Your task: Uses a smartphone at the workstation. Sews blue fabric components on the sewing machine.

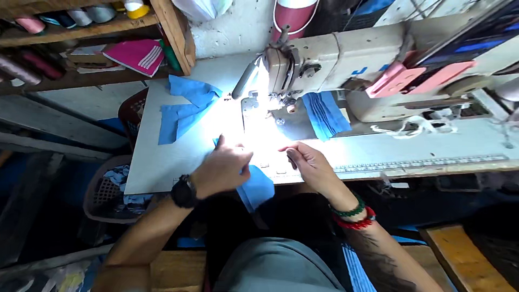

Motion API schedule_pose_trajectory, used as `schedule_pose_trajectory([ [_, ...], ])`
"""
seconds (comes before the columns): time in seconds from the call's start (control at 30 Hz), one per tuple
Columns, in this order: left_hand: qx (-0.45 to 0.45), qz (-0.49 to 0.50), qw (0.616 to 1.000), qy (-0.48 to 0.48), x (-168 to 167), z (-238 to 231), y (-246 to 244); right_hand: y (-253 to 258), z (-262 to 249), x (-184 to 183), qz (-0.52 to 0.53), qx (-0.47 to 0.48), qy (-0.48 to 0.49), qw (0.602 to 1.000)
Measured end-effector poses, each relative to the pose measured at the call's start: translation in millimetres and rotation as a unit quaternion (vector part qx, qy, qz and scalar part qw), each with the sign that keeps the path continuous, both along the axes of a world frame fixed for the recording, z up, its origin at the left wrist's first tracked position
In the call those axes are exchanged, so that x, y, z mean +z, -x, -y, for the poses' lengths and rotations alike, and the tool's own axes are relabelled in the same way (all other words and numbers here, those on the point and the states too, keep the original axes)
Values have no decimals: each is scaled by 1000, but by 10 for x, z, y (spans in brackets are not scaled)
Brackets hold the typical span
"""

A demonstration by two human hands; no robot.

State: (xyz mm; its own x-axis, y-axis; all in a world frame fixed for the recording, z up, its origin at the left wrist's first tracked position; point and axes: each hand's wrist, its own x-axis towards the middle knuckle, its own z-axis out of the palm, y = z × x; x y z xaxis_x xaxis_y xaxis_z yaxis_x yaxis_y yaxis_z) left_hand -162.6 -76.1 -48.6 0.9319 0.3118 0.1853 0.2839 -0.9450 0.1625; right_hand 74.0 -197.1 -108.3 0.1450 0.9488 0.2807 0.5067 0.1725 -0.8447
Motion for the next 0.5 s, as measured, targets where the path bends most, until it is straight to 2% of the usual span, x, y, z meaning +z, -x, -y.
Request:
schedule_pose_trajectory([
  [0.03,-26,30,999,19,66,154,-4,35,102,75,-69,58,32,995],
  [0.07,-47,51,997,33,135,292,-2,68,201,146,-87,118,56,988],
  [0.13,-64,66,994,58,267,502,32,165,365,269,-51,189,52,979],
  [0.23,-68,37,994,82,404,669,212,194,577,434,78,191,-13,978],
  [0.3,-95,28,989,105,389,677,347,106,718,551,119,200,-18,972],
  [0.4,-132,20,972,192,278,529,481,-61,813,604,129,252,9,959],
  [0.5,-64,-8,967,248,86,286,459,-242,682,527,116,225,96,963],
])
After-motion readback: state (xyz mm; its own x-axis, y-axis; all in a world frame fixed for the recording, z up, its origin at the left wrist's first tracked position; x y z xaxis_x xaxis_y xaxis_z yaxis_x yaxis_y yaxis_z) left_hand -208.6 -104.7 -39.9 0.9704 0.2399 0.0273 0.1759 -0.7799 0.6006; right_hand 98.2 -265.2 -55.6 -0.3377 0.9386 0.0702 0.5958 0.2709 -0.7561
